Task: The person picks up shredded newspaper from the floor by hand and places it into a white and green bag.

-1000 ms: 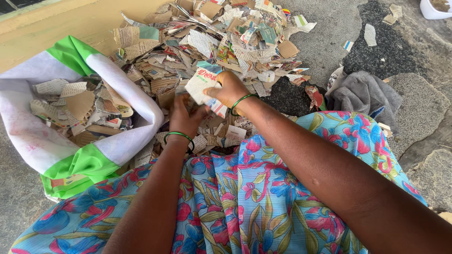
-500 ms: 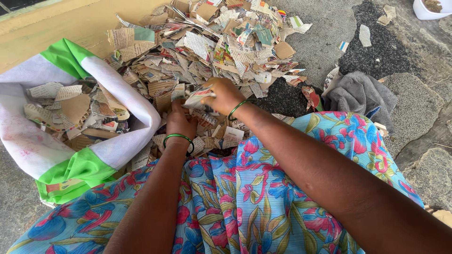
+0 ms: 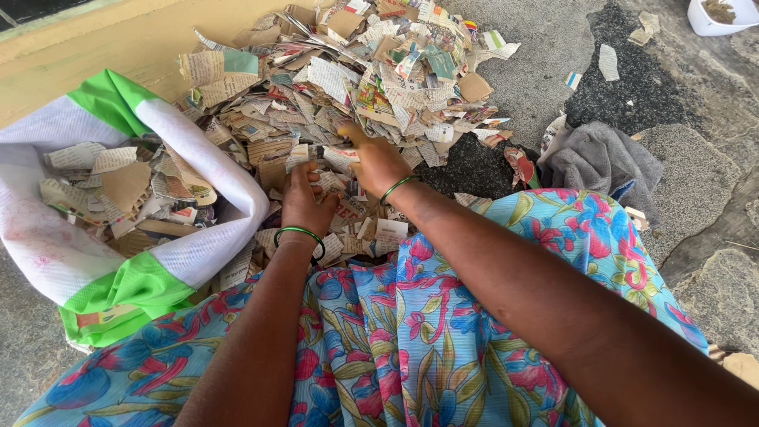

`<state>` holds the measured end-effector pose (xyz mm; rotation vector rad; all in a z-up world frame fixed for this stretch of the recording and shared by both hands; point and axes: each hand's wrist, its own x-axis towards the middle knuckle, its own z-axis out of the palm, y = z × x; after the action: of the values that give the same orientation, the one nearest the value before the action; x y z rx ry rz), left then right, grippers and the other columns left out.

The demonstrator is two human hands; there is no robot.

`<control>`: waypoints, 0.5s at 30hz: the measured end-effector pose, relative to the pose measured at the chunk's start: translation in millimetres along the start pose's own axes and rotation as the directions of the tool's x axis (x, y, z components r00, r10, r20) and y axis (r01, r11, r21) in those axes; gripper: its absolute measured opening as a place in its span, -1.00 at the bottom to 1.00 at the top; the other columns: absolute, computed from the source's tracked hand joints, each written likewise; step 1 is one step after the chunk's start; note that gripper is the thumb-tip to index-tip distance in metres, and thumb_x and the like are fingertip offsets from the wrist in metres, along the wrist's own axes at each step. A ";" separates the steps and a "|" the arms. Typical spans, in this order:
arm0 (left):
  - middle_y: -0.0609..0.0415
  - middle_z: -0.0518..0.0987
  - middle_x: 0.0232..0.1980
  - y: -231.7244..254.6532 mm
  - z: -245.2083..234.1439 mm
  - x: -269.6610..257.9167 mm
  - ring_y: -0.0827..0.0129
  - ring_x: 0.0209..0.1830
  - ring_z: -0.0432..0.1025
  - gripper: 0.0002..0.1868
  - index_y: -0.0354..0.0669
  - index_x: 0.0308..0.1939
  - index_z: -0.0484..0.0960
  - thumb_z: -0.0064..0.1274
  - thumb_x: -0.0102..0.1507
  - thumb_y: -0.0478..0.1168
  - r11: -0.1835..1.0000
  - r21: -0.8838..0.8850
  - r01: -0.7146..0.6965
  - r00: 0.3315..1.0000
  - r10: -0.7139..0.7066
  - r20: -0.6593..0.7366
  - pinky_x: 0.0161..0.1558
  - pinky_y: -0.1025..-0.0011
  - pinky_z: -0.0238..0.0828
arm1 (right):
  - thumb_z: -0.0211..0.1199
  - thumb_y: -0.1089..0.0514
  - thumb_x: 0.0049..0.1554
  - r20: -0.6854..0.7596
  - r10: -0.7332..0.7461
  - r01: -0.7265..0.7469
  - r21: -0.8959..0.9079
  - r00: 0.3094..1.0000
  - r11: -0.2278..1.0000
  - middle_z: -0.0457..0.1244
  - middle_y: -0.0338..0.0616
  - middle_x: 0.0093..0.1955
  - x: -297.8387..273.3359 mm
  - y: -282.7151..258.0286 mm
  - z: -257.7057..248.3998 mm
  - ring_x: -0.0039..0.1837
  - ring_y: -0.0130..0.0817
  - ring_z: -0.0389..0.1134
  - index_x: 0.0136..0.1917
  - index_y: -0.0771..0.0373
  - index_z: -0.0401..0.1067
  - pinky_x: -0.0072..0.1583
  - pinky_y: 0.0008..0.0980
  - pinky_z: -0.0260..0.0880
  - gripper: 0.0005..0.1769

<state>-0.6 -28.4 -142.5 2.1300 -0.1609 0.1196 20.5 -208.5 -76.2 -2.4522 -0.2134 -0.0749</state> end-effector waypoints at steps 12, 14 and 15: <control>0.02 0.61 0.00 22.0 -8.2 3.3 0.45 -0.07 0.51 -0.35 -0.33 0.11 0.36 0.40 0.17 -0.06 0.909 -0.417 -0.015 1.000 0.016 -0.002 -0.06 0.44 0.52 | 0.41 0.28 0.01 0.025 0.044 -0.050 0.539 0.999 0.841 0.46 -0.01 0.00 3.0 -8.6 -12.1 -0.01 -0.34 0.50 0.12 0.35 0.49 0.06 -0.35 0.51 -0.61; 0.10 0.64 -0.09 24.1 -9.5 4.7 0.52 -0.16 0.49 -0.50 -0.31 0.03 0.45 0.32 0.23 -0.06 0.852 -0.523 0.027 0.999 -0.040 -0.013 -0.14 0.47 0.49 | 0.45 0.27 -0.03 0.059 0.022 -0.057 0.690 0.998 0.721 0.44 -0.08 0.05 -2.0 -9.8 -1.2 0.03 -0.42 0.45 0.19 0.34 0.43 0.08 -0.38 0.48 -0.50; 0.08 0.62 -0.15 23.9 -10.8 4.9 0.50 -0.22 0.43 -0.56 -0.32 -0.01 0.50 0.30 0.27 -0.07 0.868 -0.491 0.069 0.996 -0.091 -0.023 -0.19 0.44 0.43 | 0.46 0.25 -0.01 0.106 0.040 -0.104 0.722 0.994 0.684 0.43 -0.10 0.06 -2.4 -8.6 1.2 0.05 -0.42 0.45 0.20 0.34 0.43 0.10 -0.38 0.48 -0.50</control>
<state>0.1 -32.2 -116.2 1.6195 -0.0653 0.0682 16.6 -201.5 -72.0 -1.6506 -0.1419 0.1296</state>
